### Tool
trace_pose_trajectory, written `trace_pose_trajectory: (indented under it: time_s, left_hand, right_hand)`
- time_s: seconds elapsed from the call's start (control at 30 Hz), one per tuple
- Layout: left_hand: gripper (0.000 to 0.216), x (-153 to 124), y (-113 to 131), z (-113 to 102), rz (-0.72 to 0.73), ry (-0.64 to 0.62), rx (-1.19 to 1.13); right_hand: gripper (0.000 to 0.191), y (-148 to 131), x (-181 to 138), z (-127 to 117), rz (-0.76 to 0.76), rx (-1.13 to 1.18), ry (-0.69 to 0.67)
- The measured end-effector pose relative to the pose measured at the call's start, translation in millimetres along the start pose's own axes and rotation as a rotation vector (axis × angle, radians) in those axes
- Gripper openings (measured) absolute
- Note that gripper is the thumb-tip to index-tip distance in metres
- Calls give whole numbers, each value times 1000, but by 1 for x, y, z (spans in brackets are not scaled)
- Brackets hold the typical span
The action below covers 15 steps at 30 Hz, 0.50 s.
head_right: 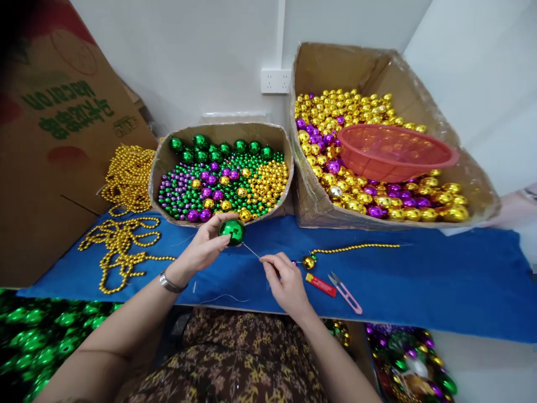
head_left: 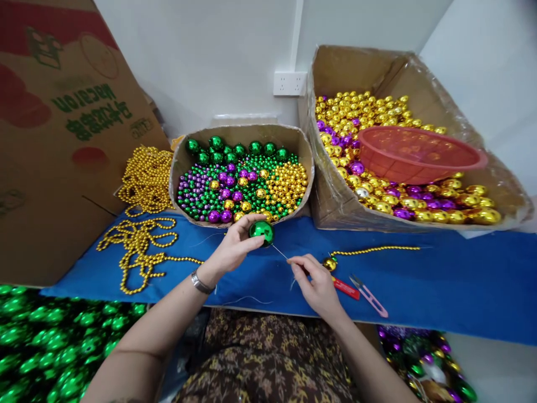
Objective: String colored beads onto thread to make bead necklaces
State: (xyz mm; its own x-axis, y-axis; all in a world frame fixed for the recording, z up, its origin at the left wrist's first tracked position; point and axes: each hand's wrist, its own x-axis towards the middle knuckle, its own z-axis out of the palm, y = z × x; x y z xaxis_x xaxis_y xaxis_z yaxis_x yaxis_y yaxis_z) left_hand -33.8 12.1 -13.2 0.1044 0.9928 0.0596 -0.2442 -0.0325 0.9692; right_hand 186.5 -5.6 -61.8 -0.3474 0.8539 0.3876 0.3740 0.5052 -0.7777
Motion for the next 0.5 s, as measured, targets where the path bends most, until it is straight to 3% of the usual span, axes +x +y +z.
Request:
trace_pose_trajectory:
  time_s: [0.2, 0.5]
  left_hand:
    - [50, -7, 0, 8, -48, 9, -111]
    - [48, -7, -9, 5, -117, -7, -234]
  right_hand:
    - [17, 3, -2, 4, -15, -15, 54]
    - [15, 5, -6, 7, 39, 31, 25]
